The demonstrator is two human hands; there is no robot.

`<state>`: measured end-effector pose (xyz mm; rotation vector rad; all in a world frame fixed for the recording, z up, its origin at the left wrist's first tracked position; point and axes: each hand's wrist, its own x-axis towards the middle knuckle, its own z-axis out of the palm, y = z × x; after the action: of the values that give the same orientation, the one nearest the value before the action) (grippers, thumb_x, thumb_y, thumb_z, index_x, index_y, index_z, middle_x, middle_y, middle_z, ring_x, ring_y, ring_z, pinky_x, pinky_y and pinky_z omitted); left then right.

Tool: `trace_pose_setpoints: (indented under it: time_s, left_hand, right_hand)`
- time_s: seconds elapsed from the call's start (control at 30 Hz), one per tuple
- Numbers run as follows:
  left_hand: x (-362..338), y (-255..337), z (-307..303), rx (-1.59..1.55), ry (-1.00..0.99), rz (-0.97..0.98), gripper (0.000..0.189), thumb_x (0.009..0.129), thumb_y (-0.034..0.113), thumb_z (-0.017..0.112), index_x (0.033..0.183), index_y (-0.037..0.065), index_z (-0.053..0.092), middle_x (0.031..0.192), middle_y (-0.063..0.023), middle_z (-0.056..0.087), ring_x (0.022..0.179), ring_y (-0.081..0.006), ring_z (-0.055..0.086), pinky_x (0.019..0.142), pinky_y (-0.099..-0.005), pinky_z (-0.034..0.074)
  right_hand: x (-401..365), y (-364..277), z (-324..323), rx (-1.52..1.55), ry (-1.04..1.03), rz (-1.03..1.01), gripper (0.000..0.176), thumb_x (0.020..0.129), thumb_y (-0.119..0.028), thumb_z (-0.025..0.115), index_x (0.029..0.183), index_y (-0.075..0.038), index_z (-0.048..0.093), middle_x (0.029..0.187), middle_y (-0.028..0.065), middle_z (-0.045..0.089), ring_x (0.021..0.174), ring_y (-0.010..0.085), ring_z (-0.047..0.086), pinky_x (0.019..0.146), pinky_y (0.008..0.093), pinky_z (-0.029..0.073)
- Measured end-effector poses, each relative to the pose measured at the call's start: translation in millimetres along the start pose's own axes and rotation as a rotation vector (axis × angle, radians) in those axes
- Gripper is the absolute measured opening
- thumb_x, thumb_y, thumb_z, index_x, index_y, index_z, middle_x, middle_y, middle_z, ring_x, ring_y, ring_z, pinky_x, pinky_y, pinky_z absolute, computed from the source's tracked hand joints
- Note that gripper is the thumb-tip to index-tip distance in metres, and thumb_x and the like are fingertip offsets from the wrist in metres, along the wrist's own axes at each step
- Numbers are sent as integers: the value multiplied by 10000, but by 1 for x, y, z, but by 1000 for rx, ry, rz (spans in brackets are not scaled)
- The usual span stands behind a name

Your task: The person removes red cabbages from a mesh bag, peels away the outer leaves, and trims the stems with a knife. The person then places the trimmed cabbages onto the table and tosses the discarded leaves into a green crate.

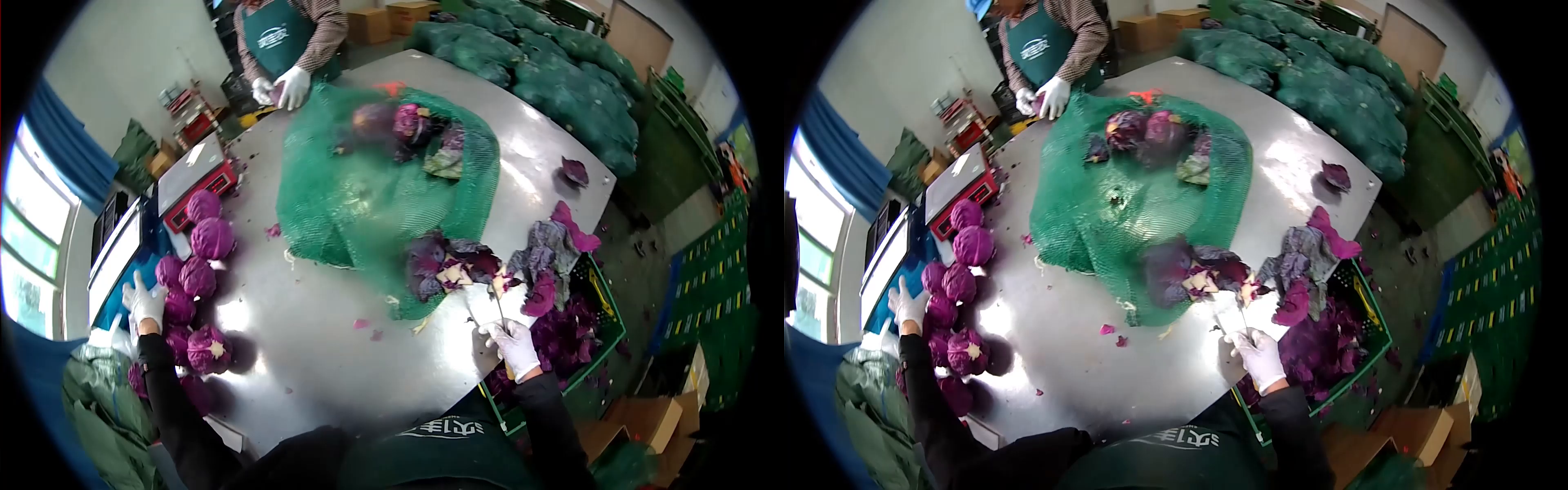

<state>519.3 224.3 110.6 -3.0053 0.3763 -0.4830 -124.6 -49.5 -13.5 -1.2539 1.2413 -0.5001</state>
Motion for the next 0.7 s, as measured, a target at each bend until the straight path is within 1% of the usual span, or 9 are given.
trace_pose_setpoints:
  time_s: [0.03, 0.1, 0.17, 0.3, 0.37, 0.47, 0.5, 0.6, 0.7]
  left_hand:
    - [-14, 41, -20, -70, 50, 106, 889, 727, 356, 801, 1486, 183, 372, 1464, -219, 405, 1339, -407, 386, 1082, -496, 362]
    - [-24, 104, -34, -415, 41, 544, 732, 762, 279, 773, 1399, 83, 473, 1371, -218, 505, 1280, -376, 460, 1063, -450, 383]
    - [-53, 182, -50, -643, 134, 849, 625, 778, 219, 751, 1332, 30, 530, 1290, -213, 565, 1219, -370, 513, 1058, -412, 392]
    - [-120, 328, -80, -784, -11, 1343, 535, 837, 160, 680, 1333, 33, 526, 1298, -199, 566, 1232, -375, 508, 1062, -424, 397]
    - [-150, 390, -87, -706, -38, 1499, 507, 857, 160, 653, 1330, 34, 521, 1327, -188, 549, 1254, -368, 492, 1054, -434, 407]
    - [-164, 475, -69, -431, -24, 1548, 517, 884, 210, 601, 1365, 56, 489, 1381, -154, 509, 1278, -337, 478, 1025, -454, 434]
    - [-165, 500, -64, -314, -11, 1532, 527, 891, 224, 587, 1381, 66, 478, 1409, -147, 486, 1288, -334, 471, 1023, -457, 437]
    - [-162, 565, -56, -69, -115, 1402, 597, 899, 253, 573, 1447, 84, 409, 1486, -142, 412, 1340, -336, 426, 1042, -462, 431]
    - [-169, 610, -65, -189, -202, 1280, 707, 871, 312, 617, 1479, 53, 363, 1554, -176, 325, 1405, -375, 344, 1125, -430, 361]
  right_hand:
    - [2, -1, 2, -26, 7, -17, 149, 975, -140, 573, 956, -66, 701, 707, -32, 622, 557, 27, 472, 511, 192, 346]
    - [4, -8, 6, -69, 12, -26, 152, 952, -168, 619, 958, -34, 690, 727, -10, 631, 644, 58, 556, 610, 223, 438]
    - [14, 3, 11, -42, 36, -143, 180, 940, -186, 640, 972, -12, 674, 772, 16, 648, 671, 76, 585, 652, 237, 470]
    - [30, 28, 2, -80, 71, -197, 184, 935, -155, 639, 1031, 1, 651, 889, 29, 648, 701, 92, 596, 660, 246, 483]
    - [25, 18, -15, 115, -21, -45, 288, 969, -135, 590, 1222, 1, 572, 977, 7, 655, 712, 49, 557, 563, 182, 417]
    - [28, 20, -53, 338, 149, 39, 391, 1005, -272, 541, 1304, -22, 508, 985, 53, 696, 584, 80, 569, 454, 198, 384]
    - [28, 22, -67, 498, 261, 86, 383, 1022, -325, 504, 1271, -33, 525, 901, 58, 690, 534, 92, 554, 425, 211, 380]
    - [37, 64, -119, 594, 529, 84, 316, 1032, -320, 486, 1210, -66, 548, 816, 29, 643, 535, 76, 547, 422, 202, 370]
    - [28, 91, -137, 479, 658, 114, 283, 1013, -290, 518, 1208, -90, 565, 772, 14, 609, 512, 68, 541, 401, 199, 385]
